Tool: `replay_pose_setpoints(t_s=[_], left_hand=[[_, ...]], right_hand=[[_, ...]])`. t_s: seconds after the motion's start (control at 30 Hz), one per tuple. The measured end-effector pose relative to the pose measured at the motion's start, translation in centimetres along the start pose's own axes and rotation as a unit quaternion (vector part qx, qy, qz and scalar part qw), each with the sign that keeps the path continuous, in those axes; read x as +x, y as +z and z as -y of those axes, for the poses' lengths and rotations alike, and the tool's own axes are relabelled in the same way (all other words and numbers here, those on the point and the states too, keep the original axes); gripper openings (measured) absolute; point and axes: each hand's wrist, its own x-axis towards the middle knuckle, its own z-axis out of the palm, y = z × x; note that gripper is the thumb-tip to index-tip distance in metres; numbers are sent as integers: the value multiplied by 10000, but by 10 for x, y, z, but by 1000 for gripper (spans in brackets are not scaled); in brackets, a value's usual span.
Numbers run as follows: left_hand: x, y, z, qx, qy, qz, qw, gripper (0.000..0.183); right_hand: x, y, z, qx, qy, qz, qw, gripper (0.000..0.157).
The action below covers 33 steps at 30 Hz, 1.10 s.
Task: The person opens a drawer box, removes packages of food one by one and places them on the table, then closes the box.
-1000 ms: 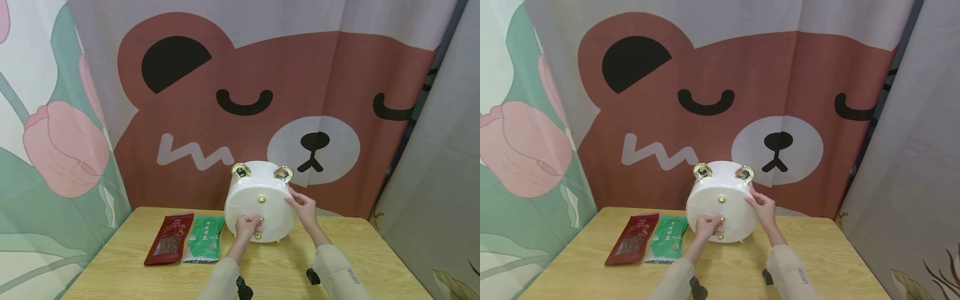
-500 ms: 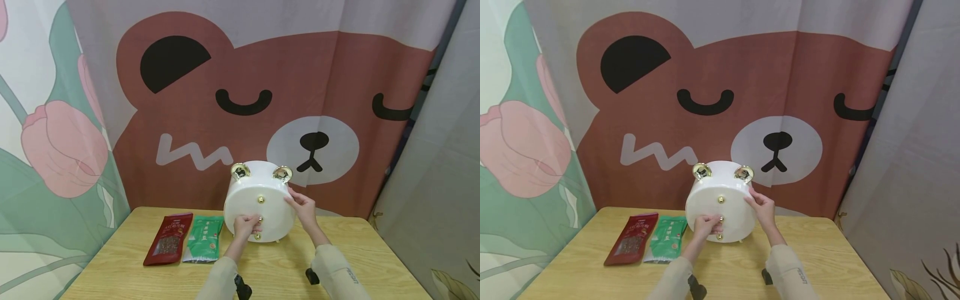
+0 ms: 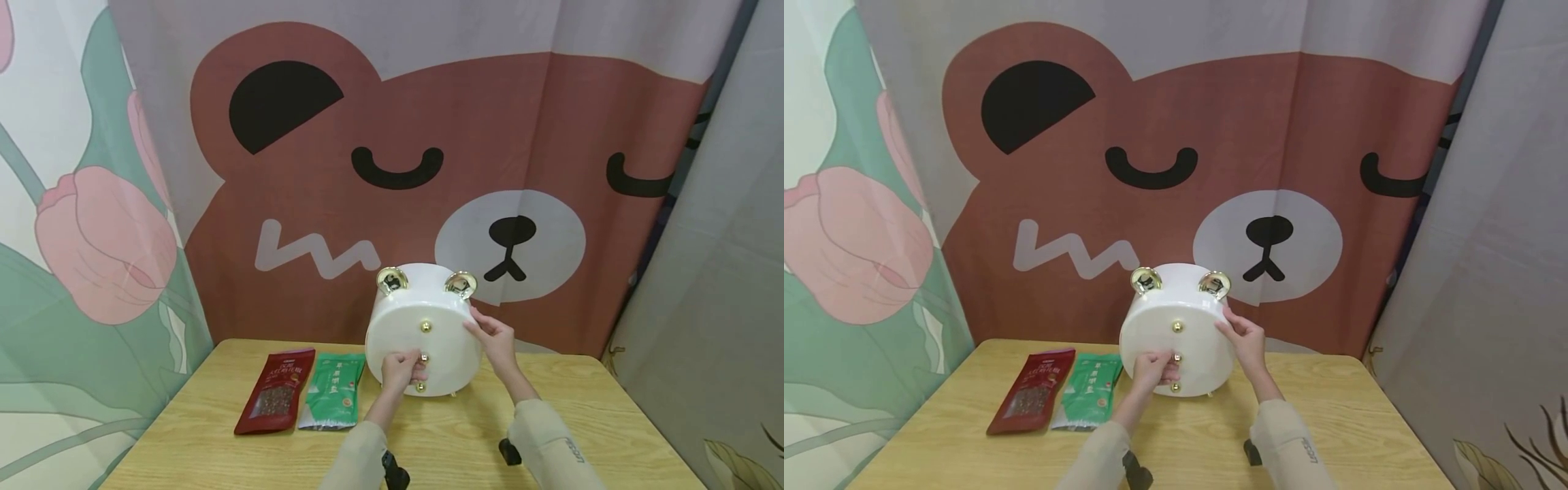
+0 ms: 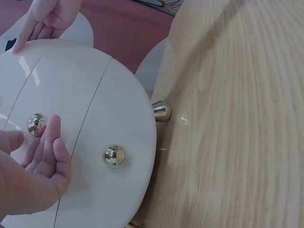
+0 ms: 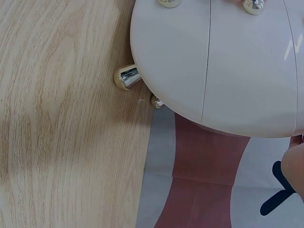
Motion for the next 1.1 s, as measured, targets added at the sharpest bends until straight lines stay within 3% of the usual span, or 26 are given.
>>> replay_pose_setpoints(t_s=[0.37, 0.67, 0.77, 0.8, 0.93, 1.0, 1.03, 1.1], left_hand=[[-3, 1, 1, 306, 99, -67, 9995, 24], [-4, 0, 10, 369, 62, -19, 9993, 22], [-4, -1, 16, 339, 157, 36, 9993, 23], [-4, -1, 17, 348, 204, 56, 9992, 24], [-3, -3, 25, 313, 558, 166, 9978, 24], [-4, -3, 25, 356, 477, 146, 9981, 24], [-4, -3, 25, 374, 424, 129, 9983, 23], [-5, -2, 23, 483, 184, 41, 9987, 23]], right_hand=[[-1, 0, 2, 163, 8, -23, 9999, 36], [2, -3, -20, 638, -945, 119, 9934, 35], [5, -4, -26, 678, -889, 140, 9936, 36], [1, -4, -17, 621, -802, 160, 9947, 35], [16, -10, -54, 1002, -882, 350, 9904, 33], [21, -12, -67, 1250, -1002, 465, 9860, 34], [22, -11, -68, 1081, -876, 354, 9896, 35], [13, -7, -41, 713, -570, 243, 9955, 37]])
